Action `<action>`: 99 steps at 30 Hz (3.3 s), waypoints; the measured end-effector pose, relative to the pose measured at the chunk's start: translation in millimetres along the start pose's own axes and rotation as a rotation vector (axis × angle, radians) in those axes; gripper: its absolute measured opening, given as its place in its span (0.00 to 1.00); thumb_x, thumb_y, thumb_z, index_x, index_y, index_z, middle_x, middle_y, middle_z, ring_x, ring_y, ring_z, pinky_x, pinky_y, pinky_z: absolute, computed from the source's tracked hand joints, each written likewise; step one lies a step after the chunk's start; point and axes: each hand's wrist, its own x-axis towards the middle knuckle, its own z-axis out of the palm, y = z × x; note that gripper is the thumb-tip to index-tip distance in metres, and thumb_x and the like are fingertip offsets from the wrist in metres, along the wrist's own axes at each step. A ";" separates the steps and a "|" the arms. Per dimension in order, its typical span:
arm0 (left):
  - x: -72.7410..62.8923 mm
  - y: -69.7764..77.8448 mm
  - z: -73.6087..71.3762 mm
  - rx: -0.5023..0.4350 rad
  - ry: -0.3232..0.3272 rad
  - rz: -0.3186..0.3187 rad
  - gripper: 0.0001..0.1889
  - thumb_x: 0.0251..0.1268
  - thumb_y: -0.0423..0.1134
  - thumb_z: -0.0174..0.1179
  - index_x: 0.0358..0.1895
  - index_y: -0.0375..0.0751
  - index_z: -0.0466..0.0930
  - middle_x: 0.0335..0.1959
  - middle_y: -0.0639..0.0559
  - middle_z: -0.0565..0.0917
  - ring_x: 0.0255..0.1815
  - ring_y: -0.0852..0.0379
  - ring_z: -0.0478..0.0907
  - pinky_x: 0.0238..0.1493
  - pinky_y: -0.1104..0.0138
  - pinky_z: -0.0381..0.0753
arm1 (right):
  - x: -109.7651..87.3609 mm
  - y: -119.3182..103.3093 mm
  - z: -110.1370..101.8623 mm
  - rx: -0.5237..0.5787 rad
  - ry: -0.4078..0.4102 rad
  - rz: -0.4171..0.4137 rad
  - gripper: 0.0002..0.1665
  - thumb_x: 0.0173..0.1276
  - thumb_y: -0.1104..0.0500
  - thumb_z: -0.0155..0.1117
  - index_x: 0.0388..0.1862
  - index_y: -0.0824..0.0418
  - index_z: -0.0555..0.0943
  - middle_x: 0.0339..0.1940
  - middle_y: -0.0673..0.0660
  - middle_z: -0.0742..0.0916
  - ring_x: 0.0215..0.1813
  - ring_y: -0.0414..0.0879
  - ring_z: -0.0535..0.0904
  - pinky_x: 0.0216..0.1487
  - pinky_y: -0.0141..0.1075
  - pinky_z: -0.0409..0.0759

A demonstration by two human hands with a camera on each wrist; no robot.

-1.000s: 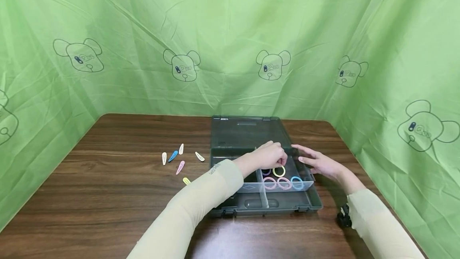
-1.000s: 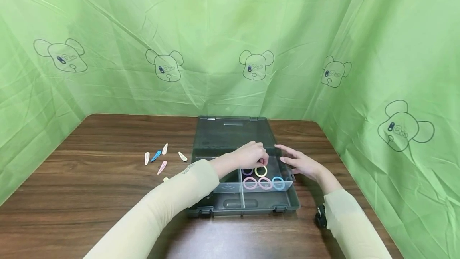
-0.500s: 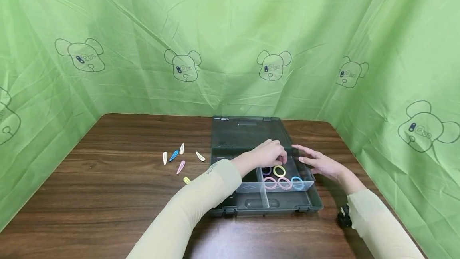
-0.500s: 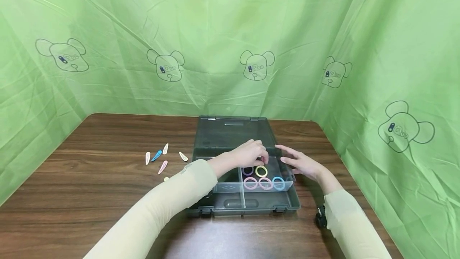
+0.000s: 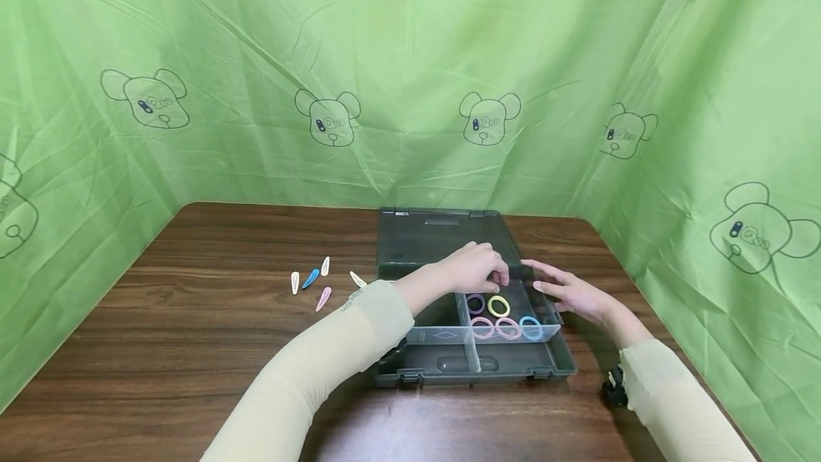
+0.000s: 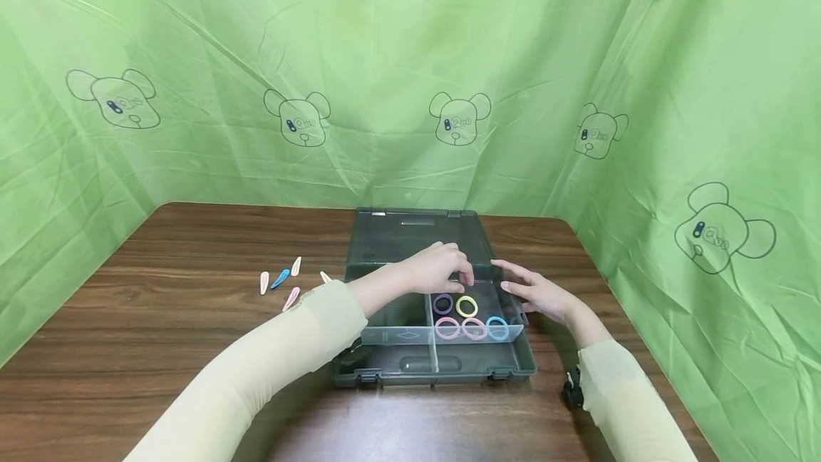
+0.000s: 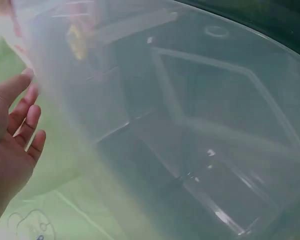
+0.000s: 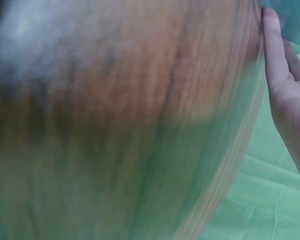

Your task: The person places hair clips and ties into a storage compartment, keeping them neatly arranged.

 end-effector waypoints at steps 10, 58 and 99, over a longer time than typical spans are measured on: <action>-22.9 12.1 -25.0 -0.058 0.006 -0.023 0.06 0.58 0.46 0.64 0.39 0.60 0.84 0.34 0.71 0.81 0.46 0.64 0.70 0.48 0.65 0.67 | -0.3 0.4 -0.6 -0.009 0.004 -0.006 0.34 0.74 0.51 0.50 0.75 0.42 0.51 0.74 0.62 0.59 0.65 0.51 0.68 0.56 0.49 0.74; -174.5 -9.0 -77.6 -0.255 0.575 0.187 0.11 0.54 0.37 0.68 0.42 0.49 0.83 0.40 0.61 0.83 0.48 0.61 0.73 0.53 0.65 0.69 | -2.6 0.2 2.8 0.005 0.011 -0.009 0.34 0.74 0.51 0.49 0.75 0.42 0.51 0.74 0.61 0.60 0.67 0.57 0.66 0.57 0.50 0.73; -290.4 -140.0 -22.6 -0.128 0.493 -0.198 0.16 0.45 0.34 0.72 0.41 0.45 0.83 0.39 0.59 0.84 0.45 0.57 0.74 0.49 0.64 0.69 | -2.3 0.4 2.4 -0.002 0.010 -0.009 0.35 0.73 0.50 0.51 0.75 0.41 0.52 0.76 0.57 0.57 0.71 0.59 0.57 0.58 0.51 0.72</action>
